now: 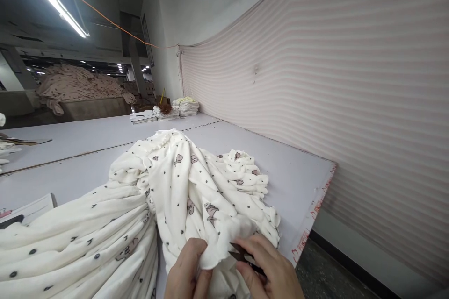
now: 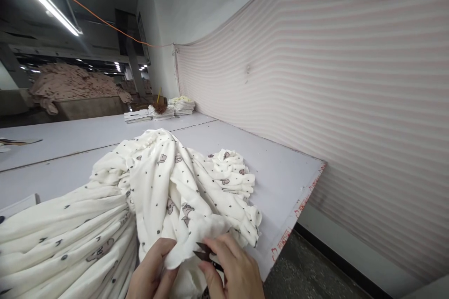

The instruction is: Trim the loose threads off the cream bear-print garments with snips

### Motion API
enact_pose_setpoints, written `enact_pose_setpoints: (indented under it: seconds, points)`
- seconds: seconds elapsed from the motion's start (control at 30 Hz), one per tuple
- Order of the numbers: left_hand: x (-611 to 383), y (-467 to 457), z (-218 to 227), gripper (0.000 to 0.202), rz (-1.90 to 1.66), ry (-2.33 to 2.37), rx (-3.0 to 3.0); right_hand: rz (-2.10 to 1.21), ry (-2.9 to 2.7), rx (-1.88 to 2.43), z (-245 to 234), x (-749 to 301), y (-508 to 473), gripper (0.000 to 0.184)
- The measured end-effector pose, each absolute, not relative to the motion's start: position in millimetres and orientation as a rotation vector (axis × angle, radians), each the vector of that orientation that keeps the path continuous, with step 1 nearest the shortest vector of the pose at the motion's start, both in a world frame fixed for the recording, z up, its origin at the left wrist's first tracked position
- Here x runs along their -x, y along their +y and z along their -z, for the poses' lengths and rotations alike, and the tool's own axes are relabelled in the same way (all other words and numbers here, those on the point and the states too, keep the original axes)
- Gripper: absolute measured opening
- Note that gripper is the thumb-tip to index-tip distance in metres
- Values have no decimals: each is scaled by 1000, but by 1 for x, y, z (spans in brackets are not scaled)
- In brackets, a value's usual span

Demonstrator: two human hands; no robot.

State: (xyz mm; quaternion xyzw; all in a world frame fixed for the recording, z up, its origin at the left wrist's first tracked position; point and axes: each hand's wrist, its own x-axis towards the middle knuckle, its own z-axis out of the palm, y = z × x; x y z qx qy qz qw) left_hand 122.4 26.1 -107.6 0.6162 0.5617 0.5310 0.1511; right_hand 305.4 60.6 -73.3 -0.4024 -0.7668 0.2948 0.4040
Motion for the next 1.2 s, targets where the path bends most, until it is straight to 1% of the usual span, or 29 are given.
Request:
enact_pose_setpoints:
  seconds: [0.13, 0.33, 0.5, 0.57, 0.6, 0.7, 0.73, 0.8, 0.93, 1.0, 1.1, 1.2]
  points:
    - [-120, 26, 107, 11, -1552, 1566, -1791, -729, -1976, 980, 72, -300, 61, 21]
    - [-115, 26, 107, 10, -1532, 1552, -1847, -751, -2004, 1007, 65, -296, 58, 22]
    - [-105, 27, 106, 22, -1428, 1534, -2053, -756, -2055, 967, 66, -298, 60, 19]
    - [-104, 27, 105, 22, -1438, 1531, -2078, -718, -2046, 985, 70, -297, 61, 19]
    - [-105, 26, 105, 19, -1474, 1544, -2054, -702, -2018, 1012, 73, -297, 61, 18]
    - [-108, 25, 105, 8, -1585, 1537, -1919, -685, -1950, 1074, 78, -292, 65, 30]
    - [-109, 25, 105, 8, -1581, 1514, -1860, -688, -1951, 1060, 78, -289, 68, 29]
    - [-110, 25, 104, 8, -1497, 1481, -1729, -718, -1962, 1009, 77, -283, 75, 21]
    - [-106, 30, 101, 28, -1323, 1397, -1502, -886, -1856, 1042, 73, -271, 87, 11]
    - [-104, 32, 101, 31, -1316, 1334, -1421, -940, -1802, 1020, 76, -268, 87, 14]
    - [-103, 34, 101, 33, -1384, 1338, -1325, -865, -1878, 931, 83, -269, 81, 17]
    - [-105, 33, 102, 31, -1444, 1357, -1361, -722, -1975, 946, 89, -273, 75, 23]
